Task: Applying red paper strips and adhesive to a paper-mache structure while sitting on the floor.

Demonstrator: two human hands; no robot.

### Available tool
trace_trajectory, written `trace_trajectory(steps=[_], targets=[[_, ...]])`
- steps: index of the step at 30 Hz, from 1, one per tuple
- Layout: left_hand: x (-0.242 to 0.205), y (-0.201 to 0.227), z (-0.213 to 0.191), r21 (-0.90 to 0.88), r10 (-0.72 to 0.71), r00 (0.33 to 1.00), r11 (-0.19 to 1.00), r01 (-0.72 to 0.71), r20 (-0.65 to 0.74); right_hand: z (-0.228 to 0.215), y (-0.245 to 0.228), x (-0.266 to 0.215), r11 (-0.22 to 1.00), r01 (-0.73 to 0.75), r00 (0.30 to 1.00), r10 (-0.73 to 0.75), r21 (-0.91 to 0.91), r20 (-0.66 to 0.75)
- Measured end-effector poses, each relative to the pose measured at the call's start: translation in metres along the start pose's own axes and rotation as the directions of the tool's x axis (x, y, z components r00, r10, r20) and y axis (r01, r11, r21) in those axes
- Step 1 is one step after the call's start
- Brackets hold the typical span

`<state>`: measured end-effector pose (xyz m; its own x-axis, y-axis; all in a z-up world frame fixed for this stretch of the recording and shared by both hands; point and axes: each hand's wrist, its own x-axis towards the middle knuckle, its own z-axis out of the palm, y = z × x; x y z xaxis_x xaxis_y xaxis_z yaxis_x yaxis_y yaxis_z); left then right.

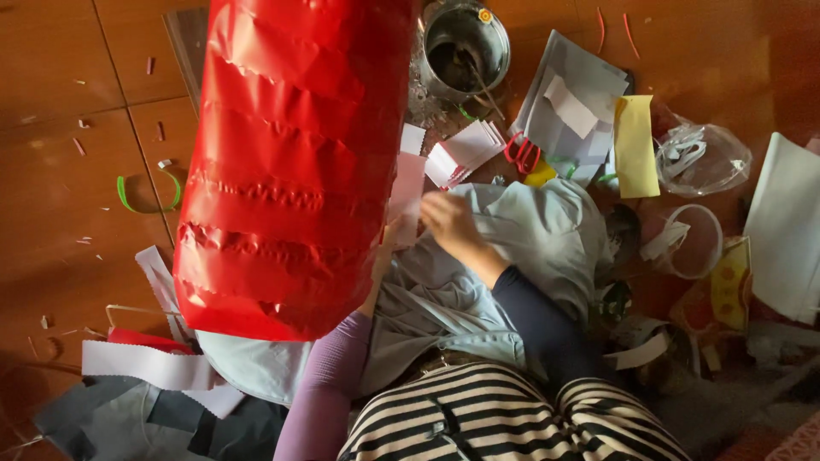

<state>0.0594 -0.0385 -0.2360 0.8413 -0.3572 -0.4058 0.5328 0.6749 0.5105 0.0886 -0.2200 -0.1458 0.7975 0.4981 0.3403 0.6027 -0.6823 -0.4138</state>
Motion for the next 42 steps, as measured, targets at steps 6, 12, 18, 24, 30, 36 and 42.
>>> trace_trajectory(steps=[6,12,18,24,30,36,42], targets=[[0.014,0.028,0.020,0.006,0.079,0.997,0.997,-0.079,-0.024,-0.055,0.072,0.115,0.927,-0.229,0.965,0.175,-0.297,-0.198],[0.020,0.067,0.044,0.030,0.151,0.988,0.988,-0.149,-0.043,-0.025,0.190,0.136,0.816,-0.350,0.895,0.436,-0.459,0.091],[0.020,0.057,0.045,0.036,0.179,0.980,0.984,-0.177,-0.090,-0.061,0.122,0.101,0.917,-0.292,0.957,0.280,-0.272,-0.080],[0.017,0.025,0.028,0.049,0.209,0.965,0.978,-0.204,-0.156,-0.082,0.079,0.027,0.181,-0.605,0.705,0.574,0.775,0.417],[-0.014,-0.024,-0.008,0.058,0.204,0.933,0.979,-0.195,-0.296,-0.040,0.040,-0.032,0.117,-0.808,0.515,0.616,0.577,0.595],[0.020,-0.078,-0.086,0.100,0.232,0.906,0.973,-0.210,-0.354,-0.015,-0.017,-0.006,0.917,-0.368,0.904,0.314,0.153,0.290],[0.010,-0.051,-0.060,-0.019,0.082,0.919,0.995,-0.097,-0.385,0.014,-0.005,-0.021,0.950,-0.305,0.934,0.285,0.065,0.216]])
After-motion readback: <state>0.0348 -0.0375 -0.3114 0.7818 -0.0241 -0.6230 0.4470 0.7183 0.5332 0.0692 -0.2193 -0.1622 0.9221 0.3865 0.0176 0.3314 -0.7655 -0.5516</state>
